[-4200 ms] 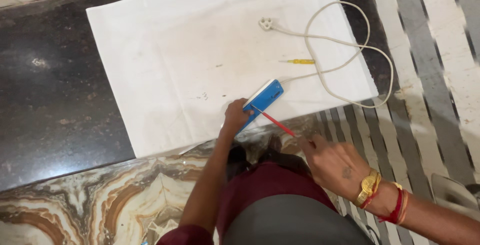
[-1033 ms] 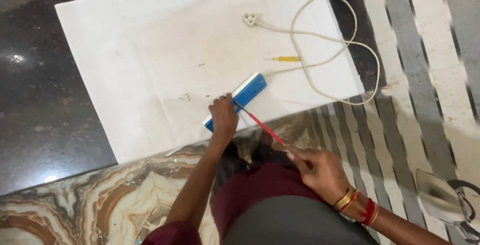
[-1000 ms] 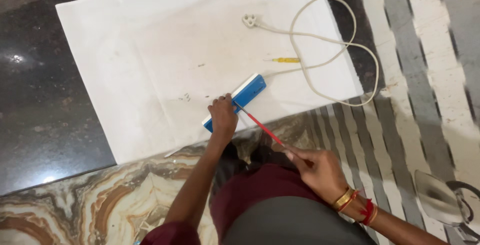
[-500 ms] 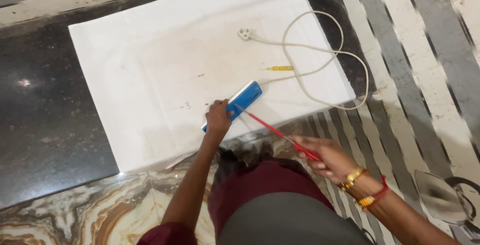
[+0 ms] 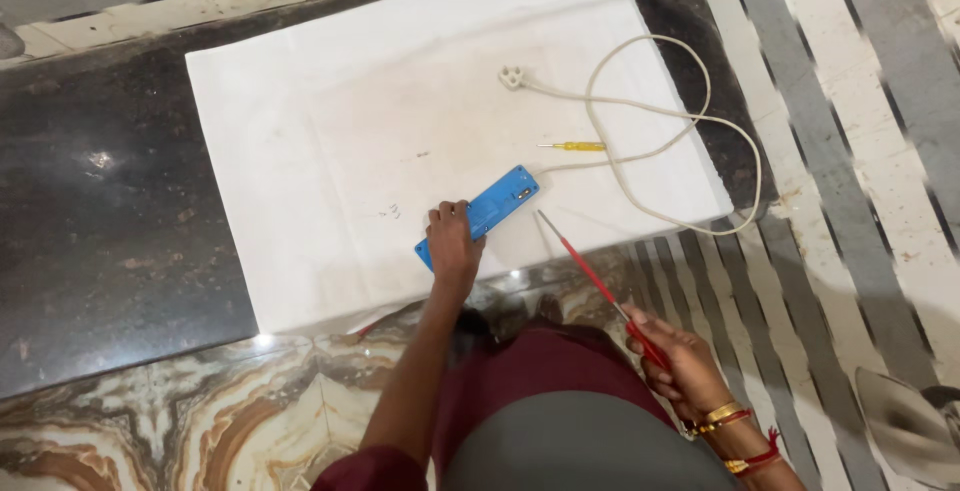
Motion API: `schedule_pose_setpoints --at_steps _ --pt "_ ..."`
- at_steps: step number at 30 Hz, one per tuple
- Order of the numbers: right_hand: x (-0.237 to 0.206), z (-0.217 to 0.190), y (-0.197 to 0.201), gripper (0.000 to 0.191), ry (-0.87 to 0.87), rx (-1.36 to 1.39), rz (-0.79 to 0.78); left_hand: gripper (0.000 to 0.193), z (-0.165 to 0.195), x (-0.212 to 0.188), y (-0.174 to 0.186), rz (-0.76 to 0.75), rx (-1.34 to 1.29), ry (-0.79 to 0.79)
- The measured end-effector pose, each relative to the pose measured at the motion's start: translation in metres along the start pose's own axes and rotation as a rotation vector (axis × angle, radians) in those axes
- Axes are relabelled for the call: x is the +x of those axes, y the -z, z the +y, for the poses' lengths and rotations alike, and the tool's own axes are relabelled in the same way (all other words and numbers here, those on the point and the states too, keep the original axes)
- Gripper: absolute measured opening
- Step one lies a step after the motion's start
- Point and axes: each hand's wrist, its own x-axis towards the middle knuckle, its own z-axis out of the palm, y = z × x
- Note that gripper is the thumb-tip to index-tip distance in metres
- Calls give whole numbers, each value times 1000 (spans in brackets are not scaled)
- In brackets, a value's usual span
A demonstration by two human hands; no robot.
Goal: The person works on a blue power strip laid on a white towel, first handling its open socket face and small internal parts, then flipping the strip over and using screwdrivers to unscrew and pry at its casing from several sides, repositioning the strip repeatedly as they work on it.
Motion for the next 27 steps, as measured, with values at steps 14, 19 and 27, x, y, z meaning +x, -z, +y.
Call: schedule_pose_setpoints --at_steps 14,19,27 --pt "21 13 32 39 136 -216 113 55 6 1 -16 -12 23 159" --pt "28 8 42 40 230 -194 125 58 8 4 -12 -19 23 170" --pt "32 -3 43 40 228 -216 148 73 -6 4 -12 -69 10 142"
